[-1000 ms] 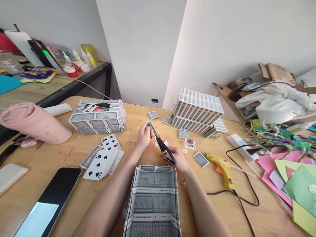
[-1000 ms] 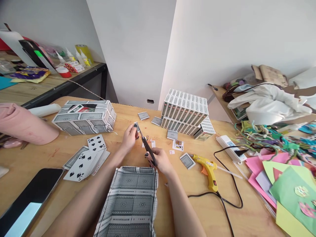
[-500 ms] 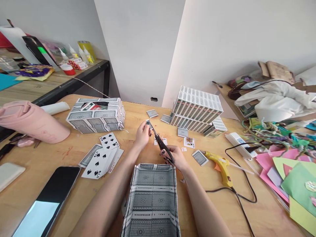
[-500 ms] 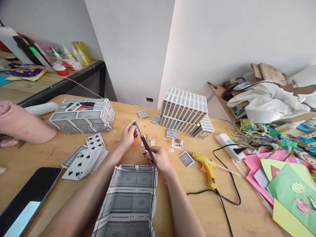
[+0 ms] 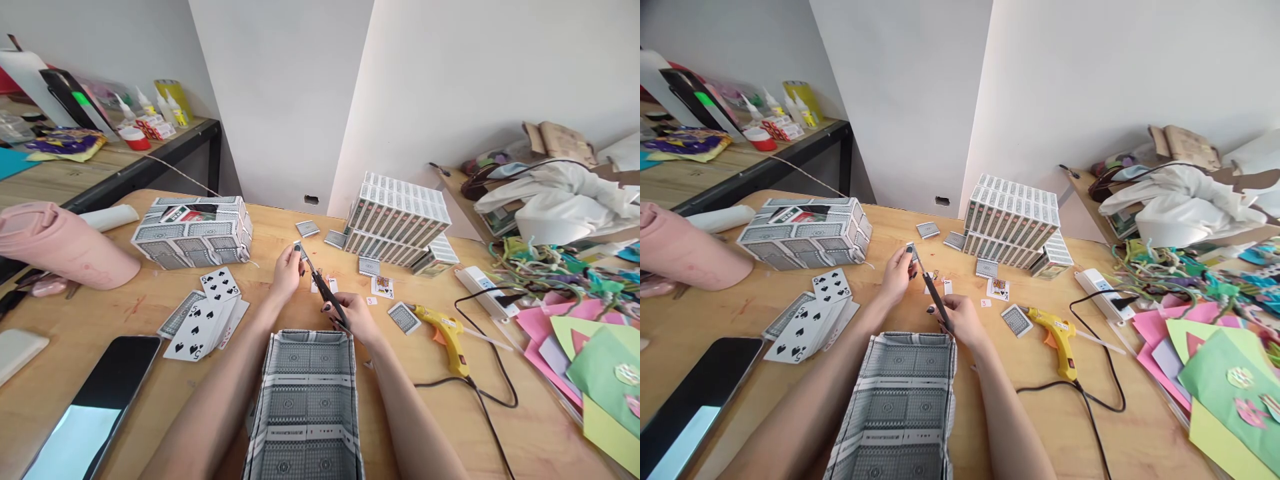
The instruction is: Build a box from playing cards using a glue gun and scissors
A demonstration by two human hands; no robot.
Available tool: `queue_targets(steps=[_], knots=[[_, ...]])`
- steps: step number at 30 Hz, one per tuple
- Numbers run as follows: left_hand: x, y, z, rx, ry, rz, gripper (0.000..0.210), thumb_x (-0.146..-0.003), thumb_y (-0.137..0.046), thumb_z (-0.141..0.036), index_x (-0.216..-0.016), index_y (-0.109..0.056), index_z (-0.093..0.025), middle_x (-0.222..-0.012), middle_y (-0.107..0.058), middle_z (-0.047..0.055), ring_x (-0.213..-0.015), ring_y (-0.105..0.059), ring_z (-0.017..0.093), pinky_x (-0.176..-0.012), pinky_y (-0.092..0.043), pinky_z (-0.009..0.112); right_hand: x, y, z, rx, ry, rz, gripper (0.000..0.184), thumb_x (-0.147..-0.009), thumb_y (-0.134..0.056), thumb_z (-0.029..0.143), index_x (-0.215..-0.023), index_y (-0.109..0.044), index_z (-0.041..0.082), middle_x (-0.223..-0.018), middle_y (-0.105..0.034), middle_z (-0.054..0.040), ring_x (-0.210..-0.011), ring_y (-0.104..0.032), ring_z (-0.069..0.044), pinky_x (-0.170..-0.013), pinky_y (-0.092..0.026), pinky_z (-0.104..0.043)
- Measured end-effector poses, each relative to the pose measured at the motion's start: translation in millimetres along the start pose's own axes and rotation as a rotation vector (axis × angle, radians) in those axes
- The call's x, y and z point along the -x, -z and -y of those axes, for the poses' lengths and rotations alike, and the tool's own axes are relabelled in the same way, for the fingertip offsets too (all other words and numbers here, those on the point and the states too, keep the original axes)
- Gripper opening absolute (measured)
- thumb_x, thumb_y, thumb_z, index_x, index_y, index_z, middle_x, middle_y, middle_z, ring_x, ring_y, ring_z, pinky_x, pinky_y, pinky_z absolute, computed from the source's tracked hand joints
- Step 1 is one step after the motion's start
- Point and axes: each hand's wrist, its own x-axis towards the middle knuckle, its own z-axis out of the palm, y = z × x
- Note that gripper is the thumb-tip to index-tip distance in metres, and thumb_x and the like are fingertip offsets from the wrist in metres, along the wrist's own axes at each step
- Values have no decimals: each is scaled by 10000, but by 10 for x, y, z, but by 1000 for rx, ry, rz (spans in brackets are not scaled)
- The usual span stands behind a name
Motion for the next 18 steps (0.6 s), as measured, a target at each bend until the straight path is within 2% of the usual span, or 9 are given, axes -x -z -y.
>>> queue_targets(steps=[5, 10, 18], knots=[[9, -18, 5, 32, 7, 10, 286, -805, -481, -373, -618, -357, -196, -488, -382, -64, -411, -344, 59, -400, -266, 175, 10, 30, 5, 1, 47, 99, 412, -619, -681, 527, -672, -486, 167, -424, -473, 62, -340, -409, -69, -334, -284, -190], [51, -40, 1, 27, 4, 72, 272, -804, -473, -343, -611, -361, -188, -492, -362, -72, -417, -345, 51, -415, -275, 172, 20, 55, 25, -104, 76, 213, 499, -656, -588, 642, -725, -506, 155, -509, -473, 42, -407, -461, -80, -365, -302, -195], [113, -41, -28, -6, 22, 191, 224, -774, -471, -248, -585, -373, -177, -513, -371, -67, -447, -398, 55, -427, -297, 172, -7, 17, 24, -183, 36, 133, 445, -632, -629, 589, -674, -496, 167, -501, -470, 47, -389, -453, -77, -378, -341, -209]])
